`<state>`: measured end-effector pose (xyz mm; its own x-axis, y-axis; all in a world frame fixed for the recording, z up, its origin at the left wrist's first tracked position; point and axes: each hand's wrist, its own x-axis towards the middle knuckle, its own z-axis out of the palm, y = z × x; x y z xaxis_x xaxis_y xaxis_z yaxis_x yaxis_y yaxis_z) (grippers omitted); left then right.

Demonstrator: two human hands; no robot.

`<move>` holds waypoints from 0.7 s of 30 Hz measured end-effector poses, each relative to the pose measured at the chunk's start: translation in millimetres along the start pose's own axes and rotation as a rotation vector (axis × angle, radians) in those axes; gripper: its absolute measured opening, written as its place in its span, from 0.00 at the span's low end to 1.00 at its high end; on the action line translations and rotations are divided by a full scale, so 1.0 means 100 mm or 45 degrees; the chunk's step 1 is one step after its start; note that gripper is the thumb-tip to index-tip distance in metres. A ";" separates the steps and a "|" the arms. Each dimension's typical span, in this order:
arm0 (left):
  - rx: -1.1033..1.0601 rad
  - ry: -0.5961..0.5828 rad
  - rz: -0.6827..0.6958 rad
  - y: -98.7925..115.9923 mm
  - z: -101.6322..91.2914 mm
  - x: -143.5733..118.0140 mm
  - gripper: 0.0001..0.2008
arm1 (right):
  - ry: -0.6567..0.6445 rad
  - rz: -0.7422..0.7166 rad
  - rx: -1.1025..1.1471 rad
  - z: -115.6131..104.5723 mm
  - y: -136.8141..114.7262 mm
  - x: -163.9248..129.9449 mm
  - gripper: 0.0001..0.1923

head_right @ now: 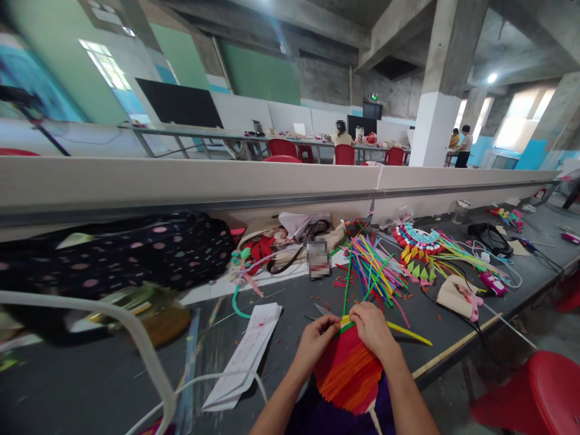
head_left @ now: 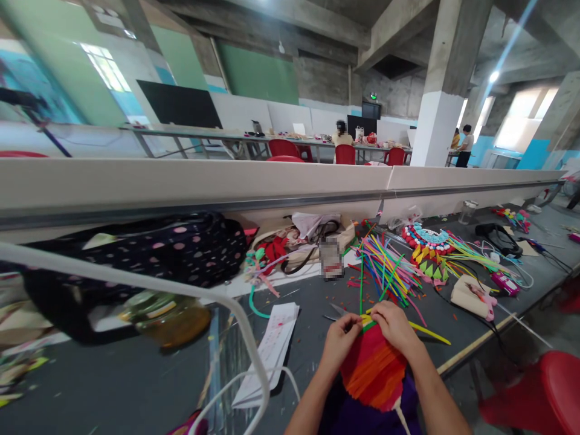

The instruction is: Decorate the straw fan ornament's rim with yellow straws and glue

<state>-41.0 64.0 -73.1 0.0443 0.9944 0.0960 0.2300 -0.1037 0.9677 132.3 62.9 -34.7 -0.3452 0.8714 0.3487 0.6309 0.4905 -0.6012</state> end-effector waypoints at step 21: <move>0.003 -0.006 0.011 0.09 0.01 -0.08 0.08 | -0.157 -0.077 -0.070 -0.15 0.01 0.04 0.10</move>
<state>-38.2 55.2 -64.9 0.0512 0.9933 0.1034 0.2319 -0.1126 0.9662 141.7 66.3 -23.2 -0.4640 0.8369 0.2902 0.6423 0.5435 -0.5404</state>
